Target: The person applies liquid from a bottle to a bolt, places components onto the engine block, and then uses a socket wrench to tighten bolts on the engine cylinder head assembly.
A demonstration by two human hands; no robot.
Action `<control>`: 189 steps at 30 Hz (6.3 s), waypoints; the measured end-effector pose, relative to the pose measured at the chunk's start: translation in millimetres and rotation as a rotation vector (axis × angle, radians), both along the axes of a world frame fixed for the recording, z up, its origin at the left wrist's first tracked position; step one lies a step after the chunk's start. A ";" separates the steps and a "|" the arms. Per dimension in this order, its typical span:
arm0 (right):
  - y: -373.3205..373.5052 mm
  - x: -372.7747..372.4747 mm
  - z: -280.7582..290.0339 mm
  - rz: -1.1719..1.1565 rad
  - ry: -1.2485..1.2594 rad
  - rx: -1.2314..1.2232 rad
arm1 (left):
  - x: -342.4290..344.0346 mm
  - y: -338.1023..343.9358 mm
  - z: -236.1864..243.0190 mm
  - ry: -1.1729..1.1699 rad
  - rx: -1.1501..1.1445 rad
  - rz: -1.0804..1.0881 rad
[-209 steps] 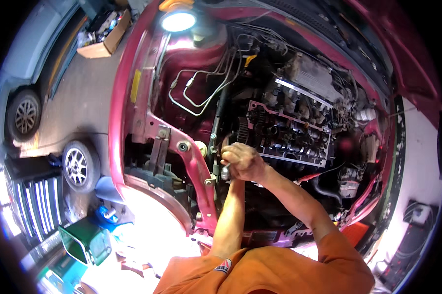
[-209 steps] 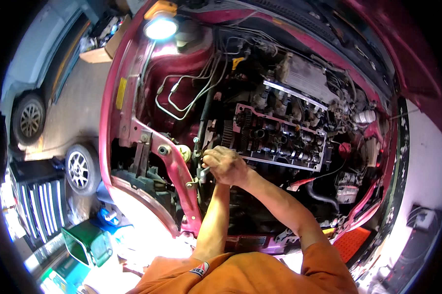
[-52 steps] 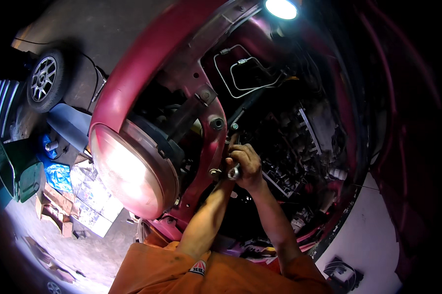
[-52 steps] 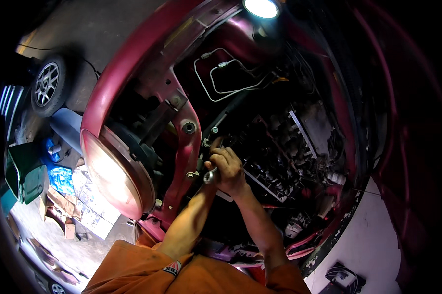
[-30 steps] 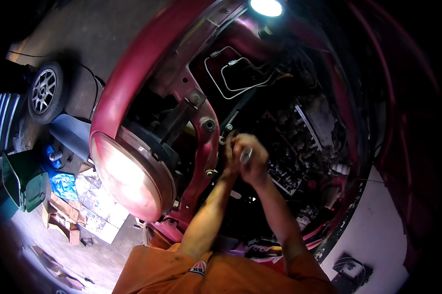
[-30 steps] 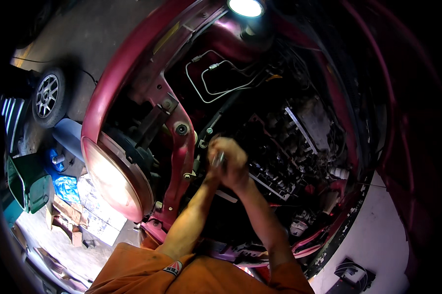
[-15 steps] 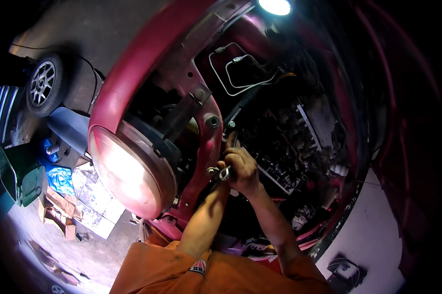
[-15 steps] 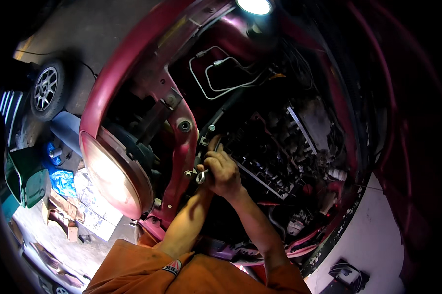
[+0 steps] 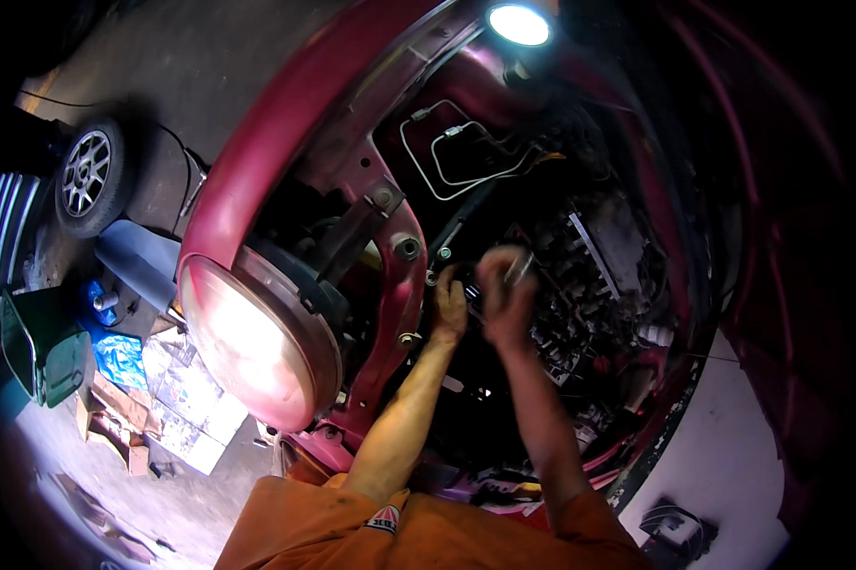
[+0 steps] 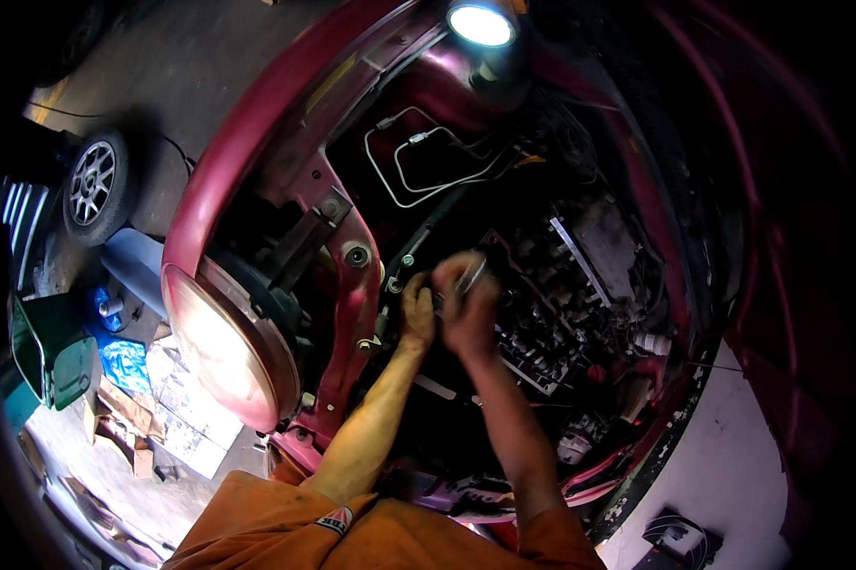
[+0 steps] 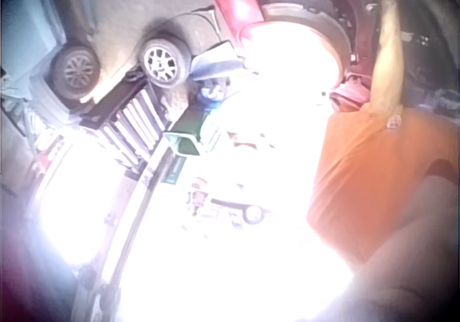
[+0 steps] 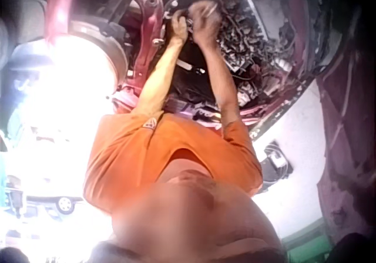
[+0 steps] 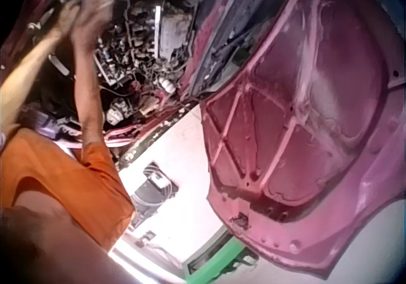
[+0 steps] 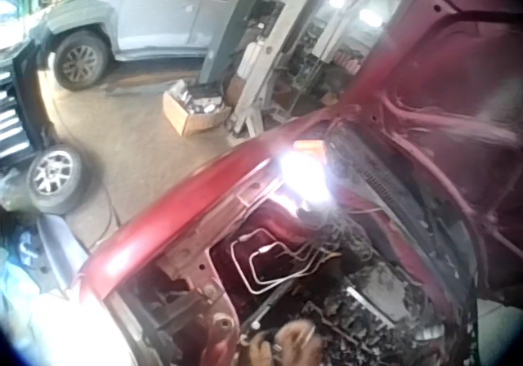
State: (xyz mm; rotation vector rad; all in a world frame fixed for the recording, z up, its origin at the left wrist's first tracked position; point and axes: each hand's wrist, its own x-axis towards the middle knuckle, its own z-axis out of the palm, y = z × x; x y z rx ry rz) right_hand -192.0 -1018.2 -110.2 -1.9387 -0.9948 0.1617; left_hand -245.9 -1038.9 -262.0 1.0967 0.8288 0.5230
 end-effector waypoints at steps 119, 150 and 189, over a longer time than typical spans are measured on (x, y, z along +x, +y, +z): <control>45.8 8.2 42.3 -0.031 0.770 0.227 | -16.2 37.1 83.8 0.023 0.058 0.109; 43.3 25.1 31.1 -0.019 0.874 0.382 | -5.1 32.4 68.0 0.003 -0.013 0.085; 43.5 16.1 31.0 -0.114 0.621 0.217 | -7.3 31.2 64.9 0.014 0.117 0.045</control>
